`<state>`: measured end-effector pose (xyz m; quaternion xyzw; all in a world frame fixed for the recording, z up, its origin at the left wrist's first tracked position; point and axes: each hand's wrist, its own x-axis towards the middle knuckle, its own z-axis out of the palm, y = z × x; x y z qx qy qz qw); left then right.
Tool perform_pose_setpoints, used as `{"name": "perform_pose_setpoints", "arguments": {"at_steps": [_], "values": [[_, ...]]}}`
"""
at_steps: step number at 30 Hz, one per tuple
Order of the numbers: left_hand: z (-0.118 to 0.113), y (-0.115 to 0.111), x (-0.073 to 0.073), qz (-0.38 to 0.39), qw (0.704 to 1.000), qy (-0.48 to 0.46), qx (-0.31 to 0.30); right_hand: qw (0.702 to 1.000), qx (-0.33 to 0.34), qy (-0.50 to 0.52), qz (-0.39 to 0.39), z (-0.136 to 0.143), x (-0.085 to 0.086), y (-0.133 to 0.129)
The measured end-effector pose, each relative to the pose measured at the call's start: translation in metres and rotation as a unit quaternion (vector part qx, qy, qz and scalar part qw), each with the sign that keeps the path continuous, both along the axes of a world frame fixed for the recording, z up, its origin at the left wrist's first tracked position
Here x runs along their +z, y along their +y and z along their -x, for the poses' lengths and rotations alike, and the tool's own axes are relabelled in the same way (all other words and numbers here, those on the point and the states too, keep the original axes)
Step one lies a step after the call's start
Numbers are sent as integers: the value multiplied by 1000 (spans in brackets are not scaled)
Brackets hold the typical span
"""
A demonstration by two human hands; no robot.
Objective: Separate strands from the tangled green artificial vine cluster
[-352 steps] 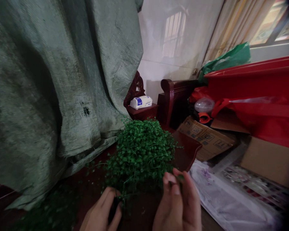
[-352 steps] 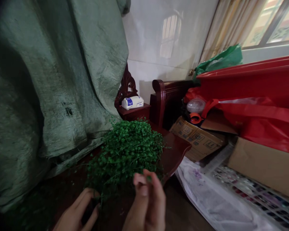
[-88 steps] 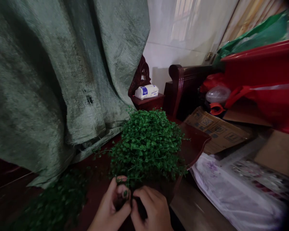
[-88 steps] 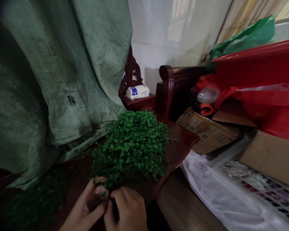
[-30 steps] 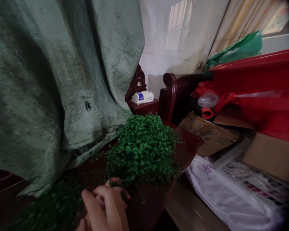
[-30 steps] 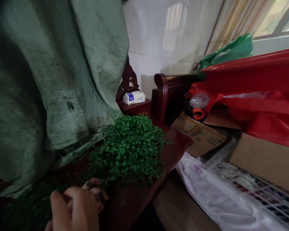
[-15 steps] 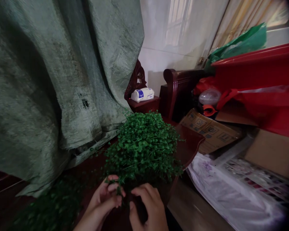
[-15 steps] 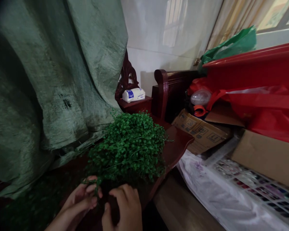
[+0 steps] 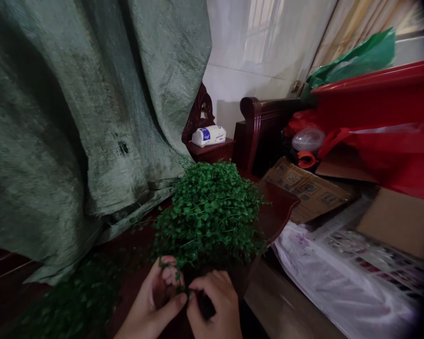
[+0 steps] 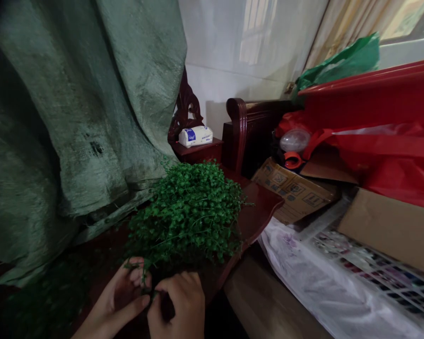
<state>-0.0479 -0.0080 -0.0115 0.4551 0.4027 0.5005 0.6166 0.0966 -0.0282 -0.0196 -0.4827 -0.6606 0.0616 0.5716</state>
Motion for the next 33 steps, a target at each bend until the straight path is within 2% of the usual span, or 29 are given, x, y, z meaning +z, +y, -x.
{"name": "perform_pose_setpoints", "arguments": {"at_steps": [5, 8, 14, 18, 23, 29, 33], "values": [[-4, -2, 13, -21, 997, 76, -10, 1000, -20, -2, -9, 3, 0, -1], [-4, 0, 16, -2, 996, 92, 16, 999, -32, -9, -8, 2, -2, -2], [-3, -2, 2, 22, 994, 95, 41, 999, -16, -44, -4, -4, -9, -4], [-2, -3, -8, 24, 995, 83, 50, 998, 1, -55, 24, -5, -7, -4], [2, -2, -16, 10, 997, 82, 10, 997, 34, -44, 57, -5, 3, -5], [-1, -5, -11, -11, 995, 96, -6, 989, 102, -19, 106, -13, 5, -5], [-5, -4, -4, -8, 996, 90, -13, 985, 98, -23, 137, -16, 3, -4]]}}
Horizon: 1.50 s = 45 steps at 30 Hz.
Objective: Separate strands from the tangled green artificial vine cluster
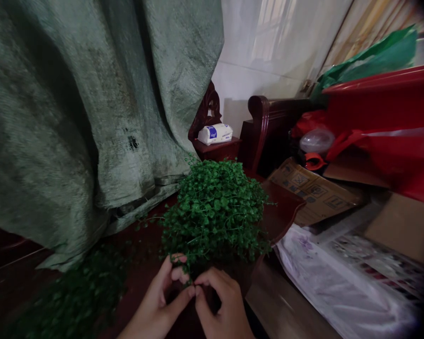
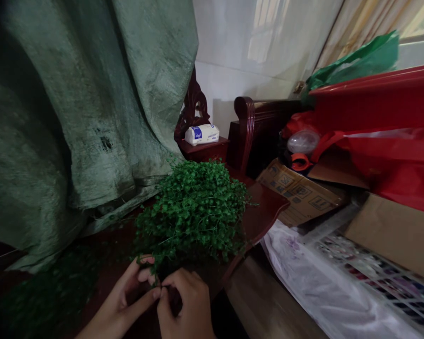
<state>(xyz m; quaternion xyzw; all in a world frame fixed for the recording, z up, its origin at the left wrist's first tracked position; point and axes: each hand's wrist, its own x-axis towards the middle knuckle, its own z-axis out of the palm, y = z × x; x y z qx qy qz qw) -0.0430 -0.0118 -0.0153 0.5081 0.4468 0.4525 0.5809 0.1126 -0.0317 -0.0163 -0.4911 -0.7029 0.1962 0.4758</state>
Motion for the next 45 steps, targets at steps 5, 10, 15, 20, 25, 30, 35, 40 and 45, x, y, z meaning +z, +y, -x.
{"name": "perform_pose_setpoints", "arguments": {"at_steps": [5, 10, 15, 20, 25, 30, 35, 40, 45], "values": [[2, -1, 11, 52, 999, 12, 7, 999, -26, -7, -45, 5, 2, 1], [12, -4, -6, 27, 996, 81, -1, 997, -34, -15, -60, 9, 1, 2], [16, -4, -20, -9, 993, 114, 5, 995, -60, -44, -73, 13, -4, 2], [14, -3, -20, -6, 994, 108, 15, 991, -81, -66, -84, 17, -8, 2], [6, -3, -21, -15, 995, 75, 57, 988, -108, -81, -70, 20, -12, 0], [-1, 0, -19, -34, 994, 80, 66, 989, -104, -83, -58, 19, -14, 0], [-5, 3, -10, -56, 989, 123, 65, 989, -103, -89, -54, 18, -7, -1], [-2, 1, -7, -46, 986, 138, 76, 982, -138, -100, -77, 26, -9, 1], [4, -5, -13, -52, 987, 127, 78, 975, -173, -56, -131, 34, -28, 5]]}}
